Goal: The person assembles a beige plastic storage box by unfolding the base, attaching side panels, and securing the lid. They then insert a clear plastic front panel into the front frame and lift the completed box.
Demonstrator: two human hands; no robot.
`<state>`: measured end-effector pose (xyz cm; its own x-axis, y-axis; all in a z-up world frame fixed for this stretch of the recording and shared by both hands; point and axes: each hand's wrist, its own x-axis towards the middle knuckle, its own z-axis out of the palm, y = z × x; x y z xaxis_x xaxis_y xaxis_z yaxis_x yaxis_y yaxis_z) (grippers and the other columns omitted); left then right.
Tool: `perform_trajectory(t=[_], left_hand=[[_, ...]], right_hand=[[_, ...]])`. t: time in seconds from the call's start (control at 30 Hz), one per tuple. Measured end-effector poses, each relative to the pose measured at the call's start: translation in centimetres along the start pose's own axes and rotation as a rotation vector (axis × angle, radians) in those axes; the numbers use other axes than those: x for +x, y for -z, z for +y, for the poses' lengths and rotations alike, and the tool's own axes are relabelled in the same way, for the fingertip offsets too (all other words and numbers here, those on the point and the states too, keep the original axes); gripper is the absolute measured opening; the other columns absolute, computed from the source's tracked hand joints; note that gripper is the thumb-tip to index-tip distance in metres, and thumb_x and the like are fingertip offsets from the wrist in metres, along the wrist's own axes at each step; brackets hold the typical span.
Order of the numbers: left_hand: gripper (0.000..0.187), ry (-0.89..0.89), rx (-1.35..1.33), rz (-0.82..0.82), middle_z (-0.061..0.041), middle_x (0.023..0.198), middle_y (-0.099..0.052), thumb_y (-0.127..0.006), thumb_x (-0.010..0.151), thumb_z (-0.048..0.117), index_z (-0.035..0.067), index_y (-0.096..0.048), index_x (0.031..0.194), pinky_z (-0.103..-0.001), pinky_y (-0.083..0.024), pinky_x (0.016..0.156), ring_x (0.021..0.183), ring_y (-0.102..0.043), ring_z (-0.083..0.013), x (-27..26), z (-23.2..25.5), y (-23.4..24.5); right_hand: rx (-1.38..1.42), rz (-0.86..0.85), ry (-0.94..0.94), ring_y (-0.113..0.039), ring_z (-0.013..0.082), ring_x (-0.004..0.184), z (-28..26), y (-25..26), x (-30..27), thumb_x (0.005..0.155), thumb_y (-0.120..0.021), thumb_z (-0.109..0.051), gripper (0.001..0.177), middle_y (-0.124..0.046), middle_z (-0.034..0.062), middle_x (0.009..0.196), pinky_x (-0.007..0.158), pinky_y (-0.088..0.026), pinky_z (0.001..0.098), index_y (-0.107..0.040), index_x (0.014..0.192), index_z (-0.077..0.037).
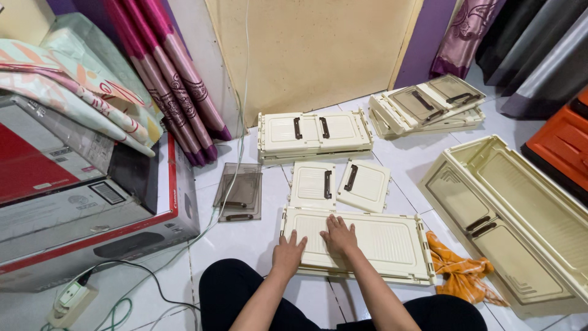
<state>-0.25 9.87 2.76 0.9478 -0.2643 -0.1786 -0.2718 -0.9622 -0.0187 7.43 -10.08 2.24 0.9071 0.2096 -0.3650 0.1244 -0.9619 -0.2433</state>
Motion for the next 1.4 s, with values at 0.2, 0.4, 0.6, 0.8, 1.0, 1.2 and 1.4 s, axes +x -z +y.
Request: perform_trajectory(t=[0.2,0.4,0.6,0.8,1.0,1.2,1.4], left_hand=[[0.066,0.013,0.017,-0.026,-0.014,0.159,-0.038,-0.064,0.091,0.012,0.028,-0.046,0.152,-0.042,-0.056,0.083,0.119,-0.052,-0.041,0.1,0.2,0.0],[0.072,0.021,-0.005,-0.027,-0.015,0.16,-0.037,-0.068,0.087,0.009,0.028,-0.046,0.152,-0.042,-0.053,0.091,0.123,-0.05,-0.0417,-0.1,0.4,0.6],[0.073,0.022,0.002,-0.051,-0.016,0.16,-0.037,-0.069,0.086,0.009,0.028,-0.046,0.153,-0.043,-0.052,0.093,0.124,-0.05,-0.0432,0.0,0.6,0.8],[0.072,0.02,-0.001,-0.042,-0.016,0.16,-0.037,-0.069,0.087,0.011,0.027,-0.045,0.153,-0.044,-0.05,0.095,0.124,-0.05,-0.0435,-0.1,0.6,0.6],[0.074,0.029,-0.005,-0.052,-0.015,0.161,-0.037,-0.069,0.087,0.011,0.027,-0.044,0.154,-0.044,-0.05,0.094,0.124,-0.05,-0.0412,-0.5,0.6,0.9],[0.062,0.035,-0.001,-0.076,-0.015,0.164,-0.032,-0.065,0.091,0.014,0.022,-0.05,0.15,-0.052,-0.045,0.1,0.133,-0.042,-0.046,-0.8,0.7,1.1],[0.042,-0.001,0.018,-0.14,-0.018,0.166,-0.027,-0.062,0.095,0.019,0.014,-0.062,0.137,-0.061,-0.03,0.116,0.152,-0.023,-0.0413,-0.3,0.6,0.4]], right_hand=[[-0.049,-0.004,-0.01,-0.012,0.0221,0.158,-0.3,0.2,-0.5,0.103,-0.035,-0.057,0.076,-0.012,0.0013,0.172,0.125,-0.015,0.0568,-0.018,0.163,-0.014],[-0.045,-0.053,-0.039,-0.012,0.0201,0.158,0.0,0.0,0.6,0.099,-0.039,-0.064,0.082,-0.013,-0.0011,0.172,0.126,-0.016,0.0558,-0.021,0.162,-0.016],[-0.054,-0.126,-0.032,-0.016,0.0186,0.158,1.0,0.0,2.4,0.097,-0.039,-0.071,0.086,-0.013,-0.0036,0.173,0.125,-0.016,0.0617,-0.023,0.163,-0.017],[-0.051,-0.15,-0.031,-0.013,0.0175,0.159,1.1,-0.1,2.5,0.097,-0.04,-0.071,0.087,-0.01,-0.0045,0.173,0.122,-0.014,0.0674,-0.02,0.163,-0.018],[-0.115,-0.081,-0.051,-0.015,0.0197,0.159,-1.5,-0.8,3.0,0.103,-0.047,-0.05,0.072,-0.013,-0.0025,0.173,0.123,-0.013,0.0683,-0.025,0.163,-0.017],[-0.035,-0.057,0.183,-0.012,0.0204,0.159,-5.9,-2.1,3.8,0.102,-0.045,-0.031,0.064,-0.014,-0.0052,0.172,0.122,-0.013,0.0666,-0.024,0.162,-0.022],[-0.051,-0.069,0.189,-0.014,0.0191,0.159,-7.5,-2.1,4.6,0.104,-0.043,-0.035,0.061,-0.015,-0.0073,0.172,0.123,-0.014,0.0653,-0.027,0.161,-0.024]])
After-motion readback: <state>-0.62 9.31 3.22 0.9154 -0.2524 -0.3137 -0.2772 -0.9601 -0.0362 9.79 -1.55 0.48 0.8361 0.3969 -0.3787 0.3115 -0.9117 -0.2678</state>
